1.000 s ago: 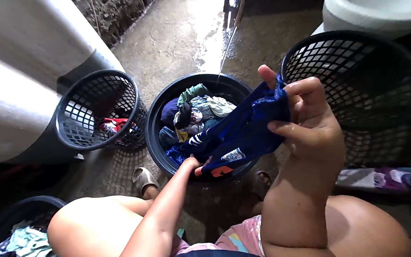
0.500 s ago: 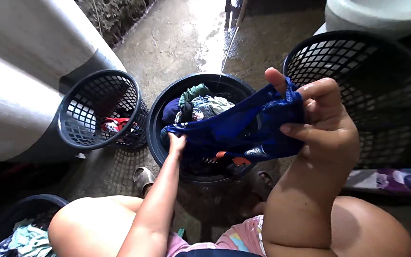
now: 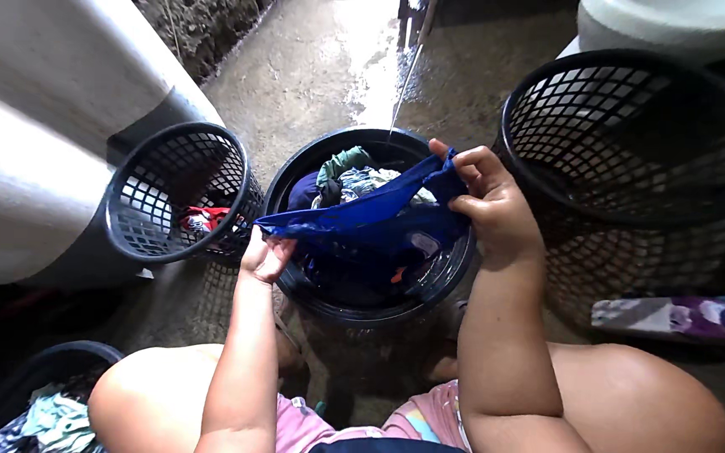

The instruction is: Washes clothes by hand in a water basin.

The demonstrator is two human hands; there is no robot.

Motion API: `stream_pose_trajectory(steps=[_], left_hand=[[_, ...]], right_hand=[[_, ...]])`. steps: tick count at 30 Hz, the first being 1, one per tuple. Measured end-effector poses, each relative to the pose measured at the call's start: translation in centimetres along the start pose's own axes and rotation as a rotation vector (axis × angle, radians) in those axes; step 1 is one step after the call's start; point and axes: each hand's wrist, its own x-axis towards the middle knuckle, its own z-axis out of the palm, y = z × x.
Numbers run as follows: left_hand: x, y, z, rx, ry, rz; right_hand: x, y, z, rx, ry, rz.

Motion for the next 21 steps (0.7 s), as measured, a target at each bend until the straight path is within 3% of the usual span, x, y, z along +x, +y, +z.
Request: stream_pose_trajectory(steps=[2,4,7,10,12,14,16,18,21], left_hand=[[0.2,-1.7,-0.1,-0.132,0.050,0.030],[0.3,-4.8,1.1,-0.181,0.295,-0.127],[-0.6,-7.2,2.3,-0.176,0.169,-0.308],[-1.2,-5.9,2.5,-0.016,0.014,-0.241],[-1.0,-5.3,1.7,-0.077,0.049,-0.173],[-1.1,-5.6,1.8,0.058,0.120,-0.259],[-1.9,-5.3,3.0,0.300,0.026,-0.301],[-2.4,-3.6,4.1,0.540,-0.024,-0.164],[-2.1,-1.2,3.7,0.594,0.052,-0.022]], right_hand=[[0.2,1.6,0.4,0.051,-0.002,0.042],[0.4,3.7,1.1,0.037,0.016,0.134],[0.2,6.8,2.3,-0.002,0.066,0.428],[-0.3,8.7,2.1,0.029,0.088,0.580],[-0.4,9.5,1.8,0.011,0.156,0.606],[-0.7,10.2,2.0,-0.018,0.225,0.636],[-1.3,10.6,2.6,-0.078,0.264,0.665],[-1.6,10.8,3.1,-0.112,0.258,0.680],[-1.7,9.1,4.5,-0.069,0.225,0.680]])
